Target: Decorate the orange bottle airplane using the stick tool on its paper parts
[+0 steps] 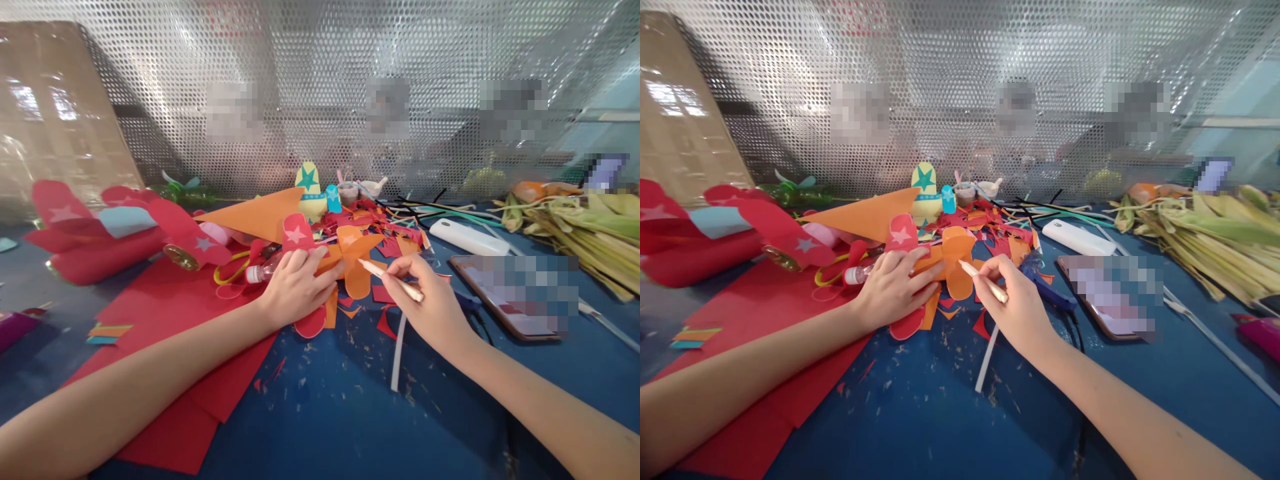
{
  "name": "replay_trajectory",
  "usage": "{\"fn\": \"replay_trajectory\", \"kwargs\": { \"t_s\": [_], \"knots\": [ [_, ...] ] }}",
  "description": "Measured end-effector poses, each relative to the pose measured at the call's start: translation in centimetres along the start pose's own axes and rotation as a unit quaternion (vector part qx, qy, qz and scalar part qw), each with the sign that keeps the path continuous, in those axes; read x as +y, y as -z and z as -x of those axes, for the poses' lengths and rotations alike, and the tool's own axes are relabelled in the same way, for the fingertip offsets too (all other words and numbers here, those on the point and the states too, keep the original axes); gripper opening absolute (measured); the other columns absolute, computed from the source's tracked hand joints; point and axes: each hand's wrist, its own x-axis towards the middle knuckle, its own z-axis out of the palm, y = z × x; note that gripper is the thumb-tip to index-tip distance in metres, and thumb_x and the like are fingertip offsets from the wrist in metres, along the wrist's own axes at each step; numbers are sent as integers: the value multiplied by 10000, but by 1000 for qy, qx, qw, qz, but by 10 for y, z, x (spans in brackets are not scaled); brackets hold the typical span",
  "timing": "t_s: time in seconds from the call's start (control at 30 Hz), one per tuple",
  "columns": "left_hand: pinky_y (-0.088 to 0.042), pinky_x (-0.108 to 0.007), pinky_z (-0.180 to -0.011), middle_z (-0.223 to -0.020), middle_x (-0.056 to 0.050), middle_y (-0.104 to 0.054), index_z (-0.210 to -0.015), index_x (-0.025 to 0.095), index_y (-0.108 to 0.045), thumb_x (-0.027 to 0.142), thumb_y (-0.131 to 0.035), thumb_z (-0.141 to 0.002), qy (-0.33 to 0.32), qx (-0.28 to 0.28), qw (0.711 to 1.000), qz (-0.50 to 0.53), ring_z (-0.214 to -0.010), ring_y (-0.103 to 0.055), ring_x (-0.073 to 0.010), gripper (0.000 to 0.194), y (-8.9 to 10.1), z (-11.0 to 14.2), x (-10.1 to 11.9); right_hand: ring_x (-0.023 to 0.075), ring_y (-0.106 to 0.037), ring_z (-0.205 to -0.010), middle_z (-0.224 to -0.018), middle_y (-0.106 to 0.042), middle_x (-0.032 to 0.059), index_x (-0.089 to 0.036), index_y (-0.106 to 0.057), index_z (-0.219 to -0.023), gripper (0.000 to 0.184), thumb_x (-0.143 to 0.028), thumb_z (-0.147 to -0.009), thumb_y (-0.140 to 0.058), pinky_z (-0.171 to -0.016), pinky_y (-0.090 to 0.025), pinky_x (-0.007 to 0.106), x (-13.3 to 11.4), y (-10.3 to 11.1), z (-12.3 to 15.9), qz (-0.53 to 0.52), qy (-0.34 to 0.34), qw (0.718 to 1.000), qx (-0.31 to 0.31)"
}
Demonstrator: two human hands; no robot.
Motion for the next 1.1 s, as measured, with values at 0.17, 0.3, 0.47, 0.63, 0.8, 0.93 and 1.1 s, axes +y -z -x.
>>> {"fn": "replay_trajectory", "kwargs": {
  "t_s": [0.17,0.3,0.47,0.63,0.8,0.93,1.1],
  "knots": [
    [-430,-359,-721,-1183,-93,-597,-1212,330,-608,374,-545,-901,4,3,1000,0,-855,-489,-239,320,0,0,0,131,-573,-595,-733,-592,0,-228,-479,-817,105,-287,-897,-513,-554,-460,242,1,0,0,-4,7,1000,-3],
    [-428,-356,-729,-1177,-94,-599,-1209,327,-610,365,-546,-903,1,7,1000,2,-876,-491,-241,315,1,0,0,121,-555,-574,-725,-579,-7,-226,-479,-813,105,-279,-895,-518,-540,-447,236,1,0,0,-3,7,1000,-3],
    [-428,-360,-721,-1180,-90,-598,-1225,338,-598,377,-548,-899,3,6,1000,-2,-848,-488,-238,332,0,0,0,120,-559,-571,-715,-569,-12,-226,-475,-814,101,-274,-892,-517,-542,-444,237,1,1,0,-8,4,1000,-8],
    [-429,-354,-712,-1168,-98,-609,-1192,320,-623,362,-551,-898,-3,20,1000,-4,-842,-482,-244,306,1,0,0,127,-571,-594,-742,-578,-4,-225,-473,-823,107,-288,-905,-502,-555,-443,246,2,1,-1,-3,6,1000,-9],
    [-426,-349,-709,-1166,-102,-608,-1186,315,-625,362,-550,-899,-5,18,1000,-4,-846,-480,-242,300,1,0,0,126,-569,-601,-752,-574,-2,-224,-467,-832,99,-280,-909,-495,-566,-446,249,3,0,-1,-2,10,1000,-14],
    [-425,-348,-711,-1165,-96,-606,-1195,320,-619,363,-549,-900,-4,17,1000,-5,-849,-481,-240,306,0,0,0,126,-569,-600,-735,-560,-9,-223,-468,-826,111,-290,-909,-503,-567,-448,246,3,0,-1,-7,12,1000,-13],
    [-426,-347,-716,-1168,-96,-604,-1193,316,-622,364,-551,-900,-6,20,1000,-2,-859,-485,-239,305,0,0,0,120,-562,-584,-746,-564,-7,-221,-471,-827,115,-296,-906,-507,-551,-443,240,4,0,-1,-12,11,1000,-13]
  ]
}}
